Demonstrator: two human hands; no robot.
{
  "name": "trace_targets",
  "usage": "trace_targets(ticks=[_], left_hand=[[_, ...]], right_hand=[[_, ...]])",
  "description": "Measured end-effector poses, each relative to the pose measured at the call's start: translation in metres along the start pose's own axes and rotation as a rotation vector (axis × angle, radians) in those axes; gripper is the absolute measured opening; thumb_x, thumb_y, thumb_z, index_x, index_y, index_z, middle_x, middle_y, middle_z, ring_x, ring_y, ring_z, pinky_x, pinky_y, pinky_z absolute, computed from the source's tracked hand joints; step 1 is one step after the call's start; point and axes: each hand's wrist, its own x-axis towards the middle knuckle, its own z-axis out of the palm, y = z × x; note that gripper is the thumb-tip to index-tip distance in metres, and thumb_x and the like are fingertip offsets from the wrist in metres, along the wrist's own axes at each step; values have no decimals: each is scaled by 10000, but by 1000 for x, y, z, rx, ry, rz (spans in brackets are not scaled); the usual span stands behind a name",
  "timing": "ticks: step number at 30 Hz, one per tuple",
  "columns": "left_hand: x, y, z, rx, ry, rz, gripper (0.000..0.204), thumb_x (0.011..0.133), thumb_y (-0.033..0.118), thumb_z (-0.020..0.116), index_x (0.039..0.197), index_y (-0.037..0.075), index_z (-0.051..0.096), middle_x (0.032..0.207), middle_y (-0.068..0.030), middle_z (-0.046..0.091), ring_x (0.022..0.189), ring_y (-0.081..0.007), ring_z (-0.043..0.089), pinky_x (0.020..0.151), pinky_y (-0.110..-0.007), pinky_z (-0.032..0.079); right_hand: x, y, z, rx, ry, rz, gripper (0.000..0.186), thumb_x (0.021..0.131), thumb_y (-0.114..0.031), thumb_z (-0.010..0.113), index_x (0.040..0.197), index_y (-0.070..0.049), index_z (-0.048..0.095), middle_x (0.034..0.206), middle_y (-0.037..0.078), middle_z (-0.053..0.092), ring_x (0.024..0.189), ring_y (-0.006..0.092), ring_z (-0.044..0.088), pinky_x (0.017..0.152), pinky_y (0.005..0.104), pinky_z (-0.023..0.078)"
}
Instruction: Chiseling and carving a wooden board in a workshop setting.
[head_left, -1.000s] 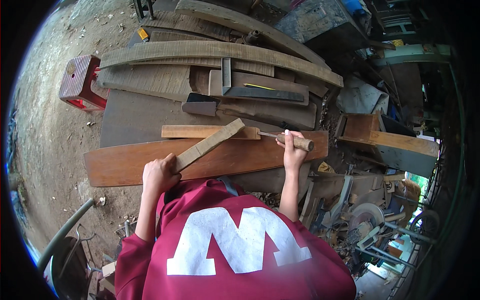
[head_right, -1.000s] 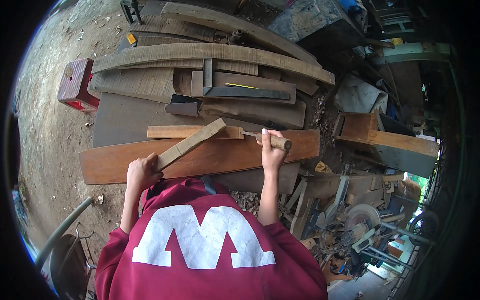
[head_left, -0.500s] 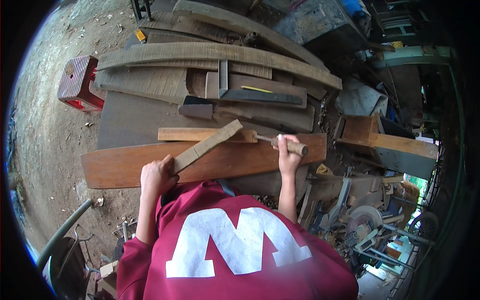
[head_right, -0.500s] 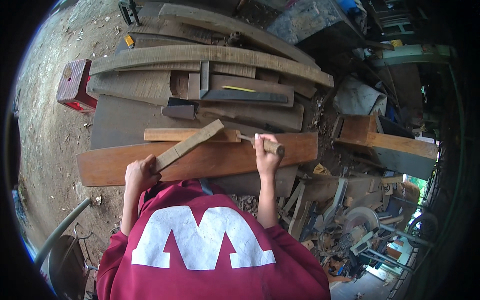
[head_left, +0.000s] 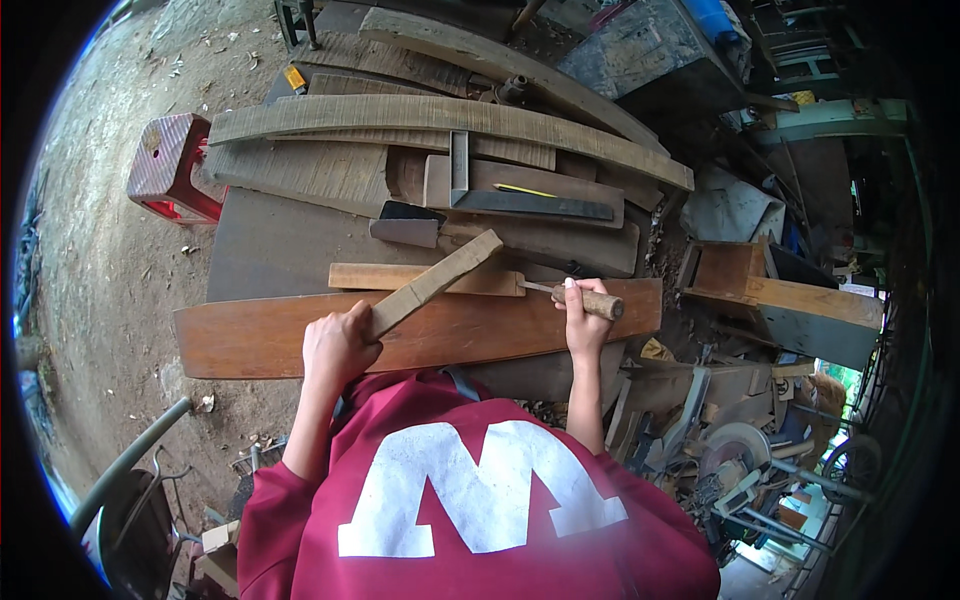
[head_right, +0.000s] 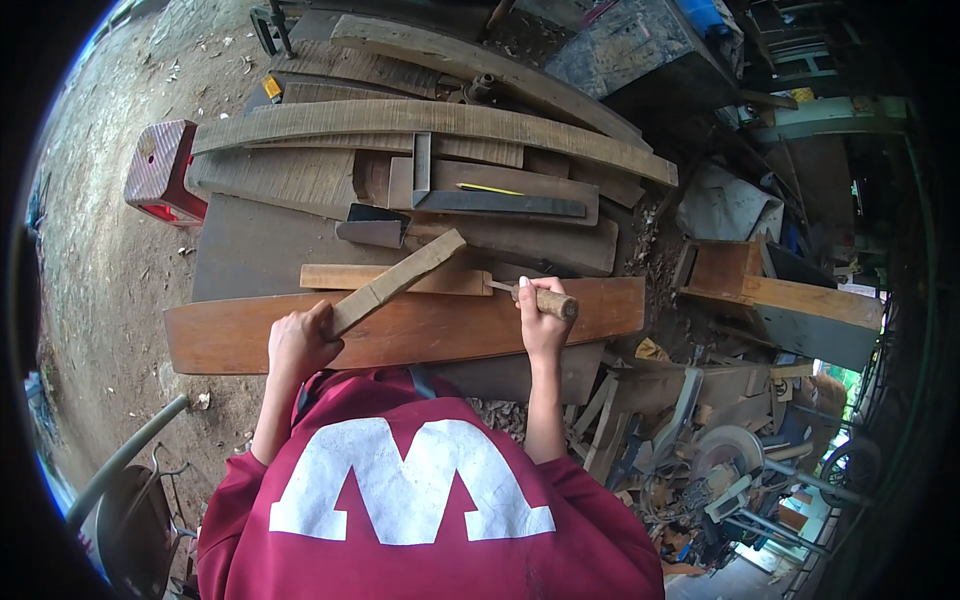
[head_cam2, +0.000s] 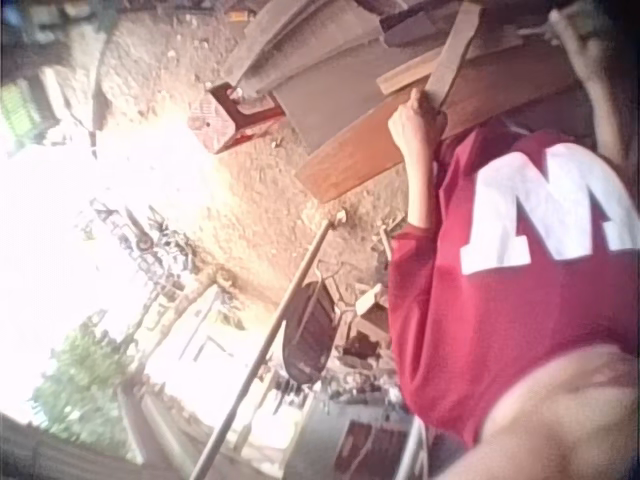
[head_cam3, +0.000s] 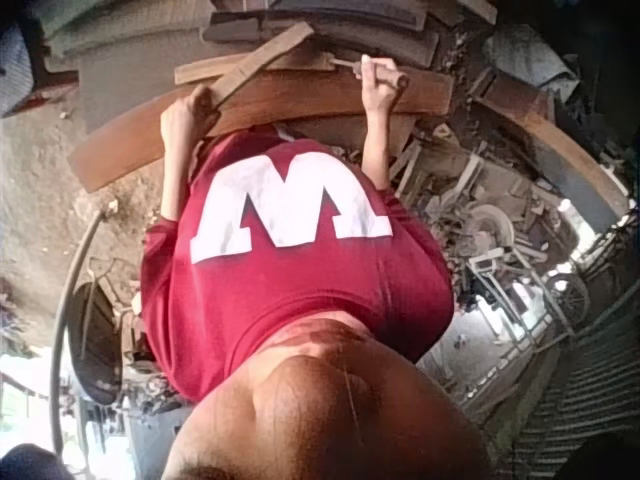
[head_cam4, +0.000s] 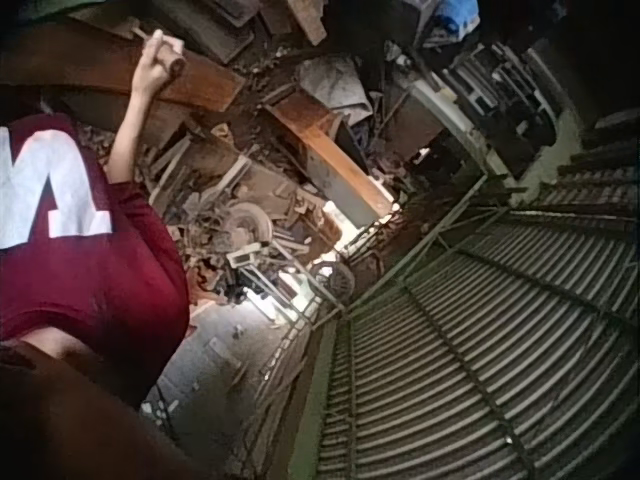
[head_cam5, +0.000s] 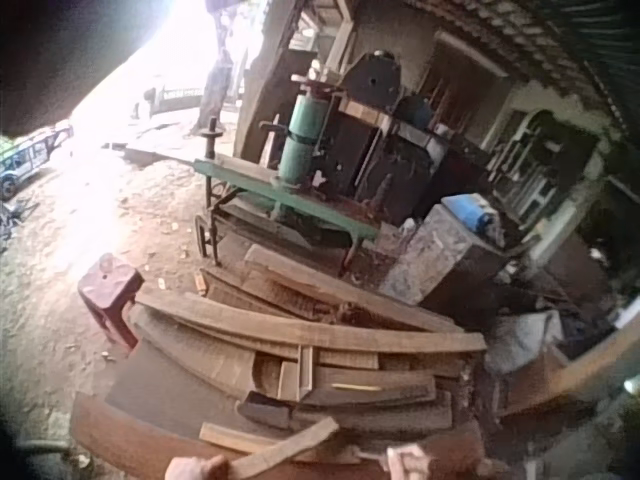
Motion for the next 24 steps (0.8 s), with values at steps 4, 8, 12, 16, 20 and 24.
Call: trace_targets(ticks=[4,8,12,16,20,24], left_hand=[[7,2,-5,-5,-29,18,266,553,224,616,736,75,492,616,-138,560,634,-318,558,566,-403,434],[6,5,-8,-13,-55,35,280,573,226,619,786,75,519,640,-152,576,651,-313,572,592,-393,455],[2,4,-8,-9,-33,47,284,559,217,617,779,72,511,632,-149,568,647,-320,564,586,-399,447],[-1,0,-13,36,-94,30,281,546,213,611,760,67,501,618,-147,560,638,-325,558,577,-403,439],[-6,-4,-13,47,-103,32,278,544,216,607,755,68,503,615,-148,560,634,-323,559,574,-401,439],[-11,-2,-14,40,-96,26,281,544,221,607,759,70,508,617,-148,563,636,-320,561,574,-399,440]], right_hand=[[-3,2,3,-41,-4,-13,173,771,-153,593,704,-21,503,591,41,555,536,82,533,514,220,415],[-5,1,0,-160,-25,-57,190,760,-159,604,675,-24,501,543,48,554,493,85,531,471,233,413],[-10,-3,-2,-108,-112,10,195,791,-148,573,698,-10,470,629,76,566,520,112,562,466,215,471],[-20,-1,-4,-35,-30,34,201,792,-147,572,700,0,471,628,82,564,529,123,570,466,220,480],[-30,-3,0,19,67,60,193,774,-147,596,684,-3,505,586,54,572,509,100,563,475,211,448],[-37,-9,0,61,139,73,181,773,-144,600,711,8,523,599,59,574,529,101,565,500,215,456]])
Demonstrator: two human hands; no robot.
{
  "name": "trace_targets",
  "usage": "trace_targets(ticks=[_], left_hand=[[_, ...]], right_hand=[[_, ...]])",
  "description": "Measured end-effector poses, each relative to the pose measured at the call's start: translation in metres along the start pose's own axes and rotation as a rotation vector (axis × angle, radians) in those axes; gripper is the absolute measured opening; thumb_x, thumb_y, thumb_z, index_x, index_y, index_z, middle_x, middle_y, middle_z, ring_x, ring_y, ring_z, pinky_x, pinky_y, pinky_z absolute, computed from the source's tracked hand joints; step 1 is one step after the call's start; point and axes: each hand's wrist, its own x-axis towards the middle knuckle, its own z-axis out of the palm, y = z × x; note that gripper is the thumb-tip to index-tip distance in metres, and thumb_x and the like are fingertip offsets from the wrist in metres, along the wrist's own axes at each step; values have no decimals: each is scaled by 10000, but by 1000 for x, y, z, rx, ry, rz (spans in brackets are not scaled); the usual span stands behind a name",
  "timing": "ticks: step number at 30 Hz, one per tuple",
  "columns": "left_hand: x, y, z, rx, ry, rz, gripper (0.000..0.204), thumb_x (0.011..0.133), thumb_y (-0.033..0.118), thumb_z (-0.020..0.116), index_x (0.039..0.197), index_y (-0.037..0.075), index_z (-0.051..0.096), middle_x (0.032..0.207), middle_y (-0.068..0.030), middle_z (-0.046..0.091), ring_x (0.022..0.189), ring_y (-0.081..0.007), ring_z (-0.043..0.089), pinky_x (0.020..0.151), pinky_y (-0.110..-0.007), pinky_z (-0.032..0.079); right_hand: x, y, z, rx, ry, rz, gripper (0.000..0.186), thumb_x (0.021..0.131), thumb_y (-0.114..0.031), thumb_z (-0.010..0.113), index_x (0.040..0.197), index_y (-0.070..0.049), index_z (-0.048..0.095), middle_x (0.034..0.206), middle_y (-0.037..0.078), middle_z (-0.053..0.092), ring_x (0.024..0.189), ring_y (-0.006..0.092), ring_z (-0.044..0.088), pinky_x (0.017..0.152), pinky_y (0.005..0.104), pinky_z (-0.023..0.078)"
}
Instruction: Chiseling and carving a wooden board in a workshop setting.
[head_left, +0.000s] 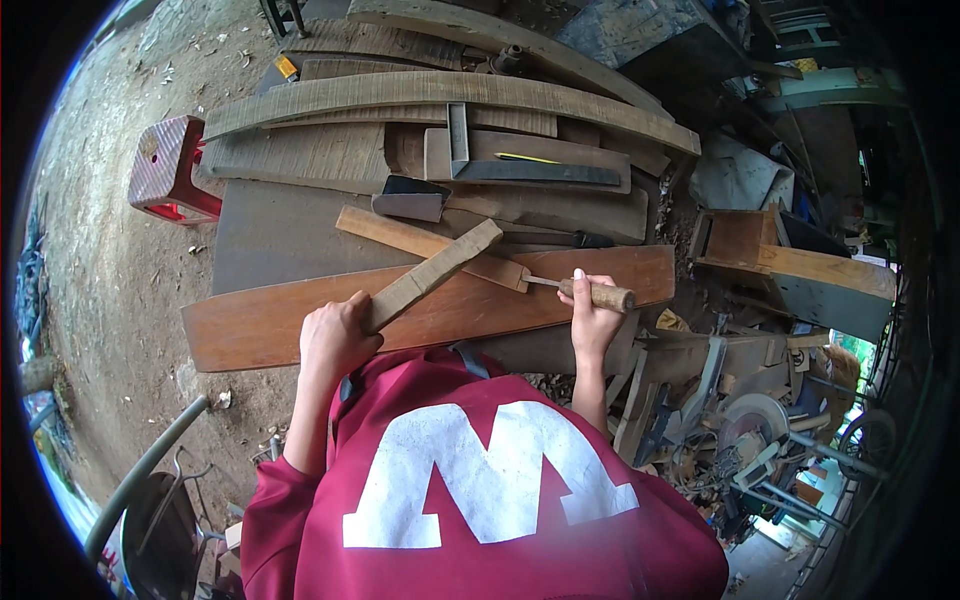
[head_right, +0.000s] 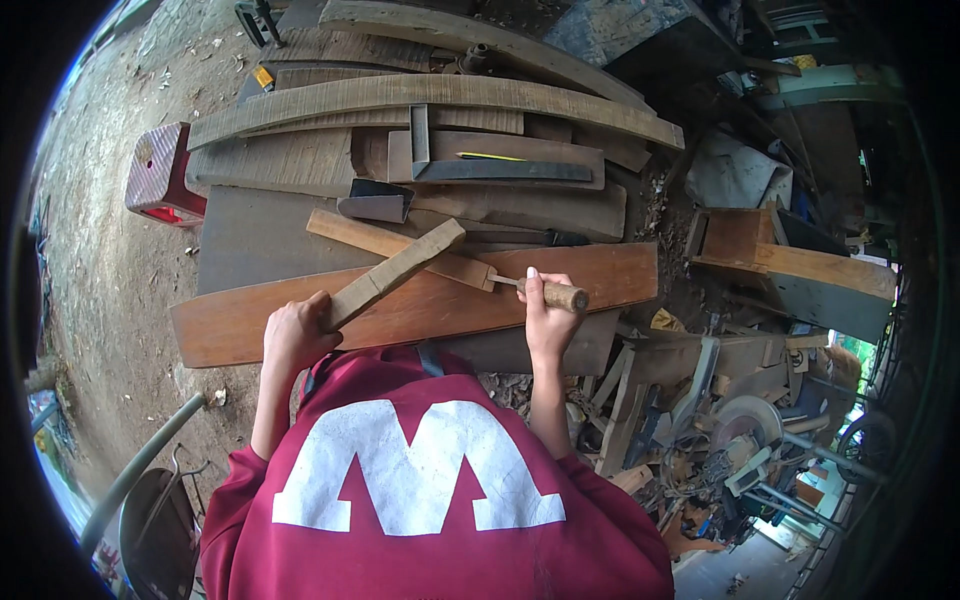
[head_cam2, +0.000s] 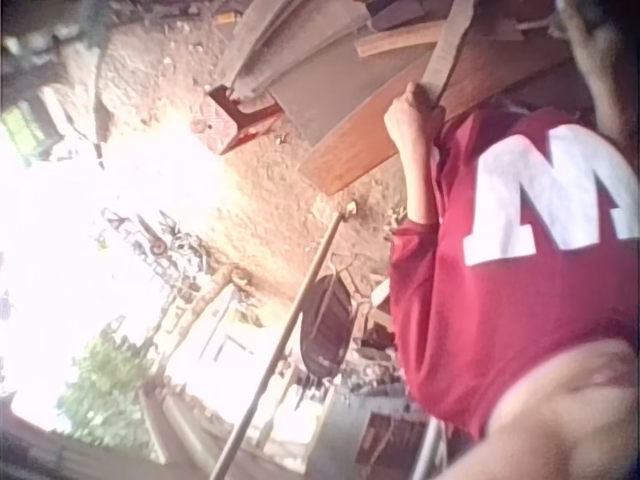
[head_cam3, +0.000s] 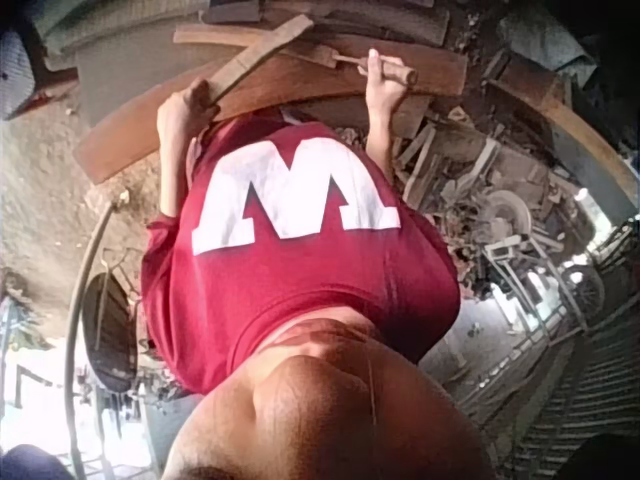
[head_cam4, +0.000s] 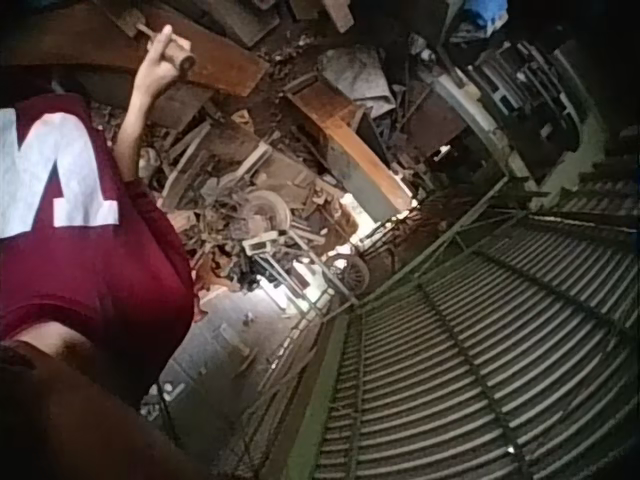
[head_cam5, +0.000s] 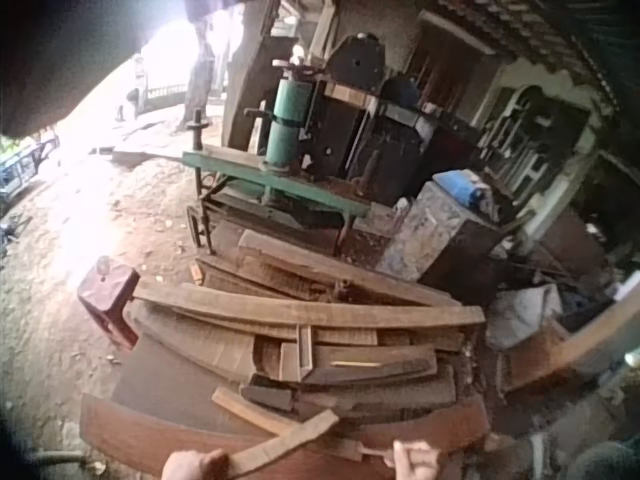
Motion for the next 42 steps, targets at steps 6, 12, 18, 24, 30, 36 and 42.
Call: trace_targets(ticks=[6,12,18,24,30,36,42], left_hand=[[-7,3,1,-10,-5,-16,285,539,219,616,759,71,509,627,-147,568,648,-318,565,579,-396,441],[-18,1,-3,-25,-27,-41,284,547,226,620,752,68,503,631,-151,566,659,-323,563,587,-401,438],[-33,0,-9,-84,-53,-90,290,548,229,623,742,56,496,656,-163,563,679,-338,553,595,-410,434],[-35,1,-13,-59,-33,-106,287,551,234,622,736,50,502,670,-158,570,690,-334,559,607,-402,441],[-29,6,-20,2,-58,-109,277,551,229,627,732,55,510,673,-149,578,690,-317,569,614,-392,450],[-27,3,-14,-50,-19,-103,302,518,206,634,731,38,502,675,-166,567,694,-339,556,604,-403,435],[-36,3,-14,-136,-35,-126,323,538,224,635,784,40,533,709,-178,573,734,-336,557,642,-399,437]], right_hand=[[-4,2,1,-47,-10,-27,185,765,-152,614,720,9,536,613,58,572,544,105,565,515,219,459],[-3,7,6,-41,5,-61,225,741,-192,647,738,12,552,597,58,563,535,105,554,516,223,445],[-3,0,16,-210,10,-148,253,720,-215,666,719,9,548,617,82,561,547,141,544,523,261,427],[10,-10,26,-329,-4,-338,249,717,-213,664,701,1,538,604,87,549,532,165,529,521,269,418],[27,-1,20,-255,-51,-240,228,735,-202,647,672,-18,529,543,60,527,486,122,500,487,261,405],[41,9,12,-101,-128,-142,182,788,-173,585,720,-13,530,606,45,561,533,112,569,467,206,450],[42,-2,8,-176,-249,-140,201,791,-189,582,713,-13,527,605,44,559,526,108,563,473,210,449]])
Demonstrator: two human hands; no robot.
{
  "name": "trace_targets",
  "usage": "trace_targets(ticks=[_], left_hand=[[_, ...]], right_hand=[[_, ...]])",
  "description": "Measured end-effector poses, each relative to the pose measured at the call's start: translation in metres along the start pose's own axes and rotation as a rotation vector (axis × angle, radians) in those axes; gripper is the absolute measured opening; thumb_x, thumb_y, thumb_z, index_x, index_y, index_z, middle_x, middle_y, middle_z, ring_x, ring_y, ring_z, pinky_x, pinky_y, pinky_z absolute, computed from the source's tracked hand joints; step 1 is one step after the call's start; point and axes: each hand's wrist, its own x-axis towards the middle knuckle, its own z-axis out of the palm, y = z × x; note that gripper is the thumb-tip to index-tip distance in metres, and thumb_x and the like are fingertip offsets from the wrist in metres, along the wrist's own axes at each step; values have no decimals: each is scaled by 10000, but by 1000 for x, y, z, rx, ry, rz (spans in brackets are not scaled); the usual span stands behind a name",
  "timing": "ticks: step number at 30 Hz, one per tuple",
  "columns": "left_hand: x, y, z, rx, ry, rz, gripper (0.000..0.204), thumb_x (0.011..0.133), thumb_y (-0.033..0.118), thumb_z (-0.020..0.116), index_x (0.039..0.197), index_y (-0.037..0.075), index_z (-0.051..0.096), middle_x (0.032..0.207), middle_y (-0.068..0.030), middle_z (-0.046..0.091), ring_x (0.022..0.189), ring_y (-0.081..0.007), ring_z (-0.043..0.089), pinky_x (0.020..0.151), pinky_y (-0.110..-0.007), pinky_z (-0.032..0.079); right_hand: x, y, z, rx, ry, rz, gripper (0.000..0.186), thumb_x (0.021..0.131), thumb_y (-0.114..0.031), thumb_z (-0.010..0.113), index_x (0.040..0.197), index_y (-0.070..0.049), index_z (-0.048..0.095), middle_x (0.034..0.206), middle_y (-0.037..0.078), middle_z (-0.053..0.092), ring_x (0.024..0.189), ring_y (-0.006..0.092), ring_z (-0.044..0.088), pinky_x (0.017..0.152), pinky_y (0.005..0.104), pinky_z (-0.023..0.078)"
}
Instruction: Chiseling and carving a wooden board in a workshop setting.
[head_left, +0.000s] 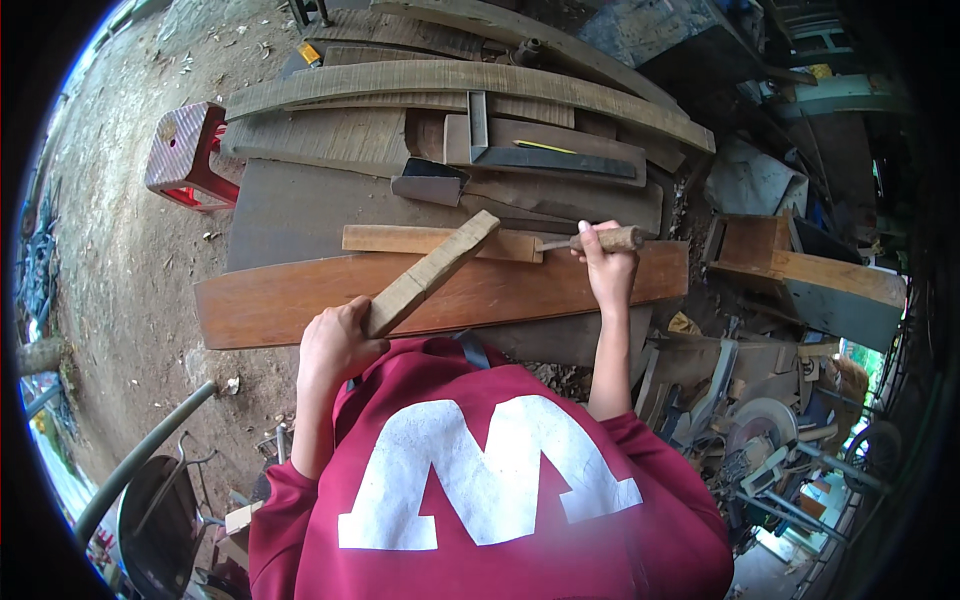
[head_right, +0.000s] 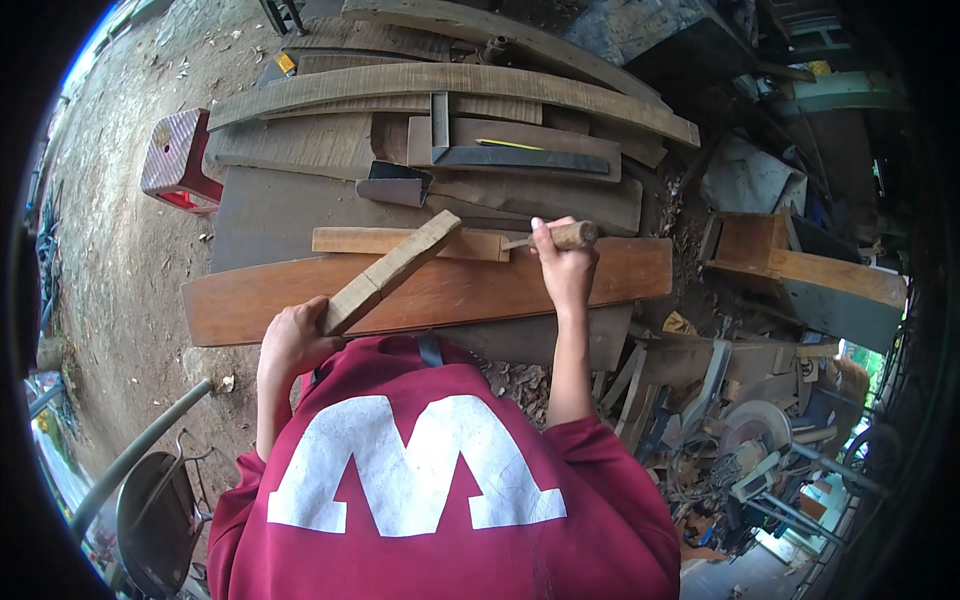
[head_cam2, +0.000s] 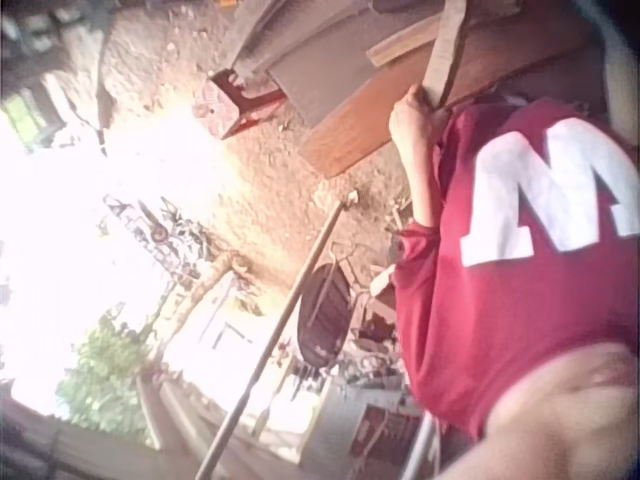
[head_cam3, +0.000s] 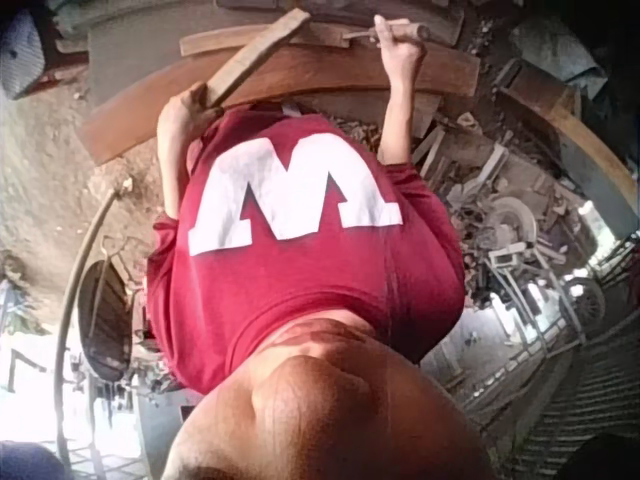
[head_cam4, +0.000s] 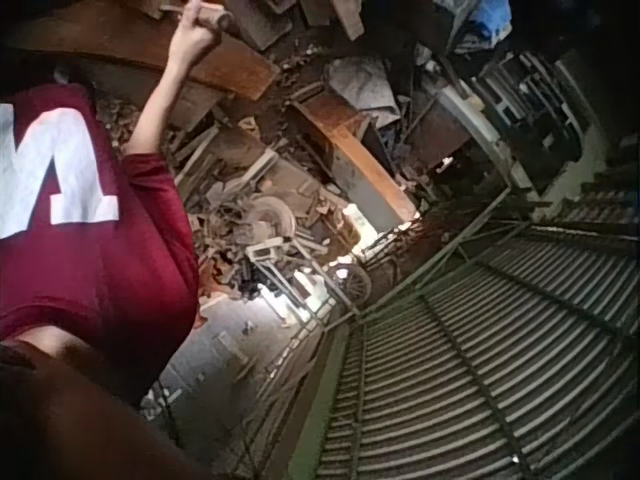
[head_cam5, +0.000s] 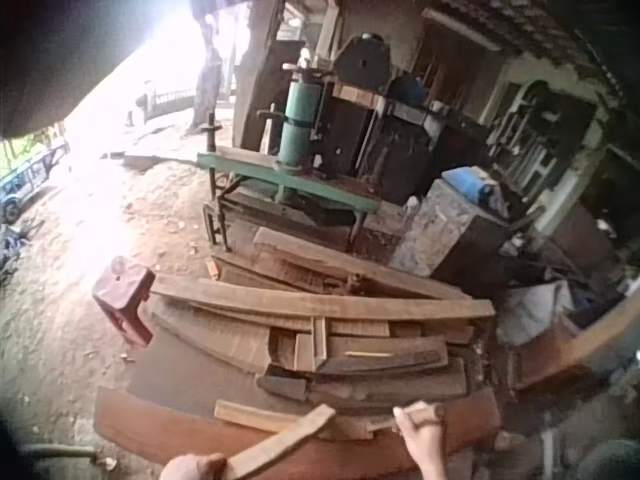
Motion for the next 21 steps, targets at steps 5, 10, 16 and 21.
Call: trace_targets(ticks=[5,10,16,21], left_hand=[[-6,0,-4,2,-56,-12,324,544,228,626,788,37,532,701,-179,572,721,-338,558,643,-401,439],[-10,2,-9,66,-76,-11,314,560,241,629,779,41,527,687,-170,576,706,-329,565,640,-395,448],[-11,13,-21,201,-88,54,342,587,256,632,824,43,509,671,-168,579,678,-329,568,621,-398,449],[-10,35,-29,45,-115,199,385,611,251,637,868,11,481,636,-185,561,653,-346,561,610,-400,437]], right_hand=[[-10,-20,7,-215,-34,-95,230,752,-201,625,662,-14,526,568,24,543,524,74,510,513,234,406],[-11,-27,9,-254,1,1,228,737,-231,639,684,-29,547,576,62,563,526,127,528,523,255,416],[3,-42,11,402,122,-81,110,733,-26,608,686,-13,509,617,30,538,605,77,512,576,191,402],[2,-25,14,542,185,-133,202,715,11,600,614,-37,432,569,24,505,527,61,470,499,187,374]])
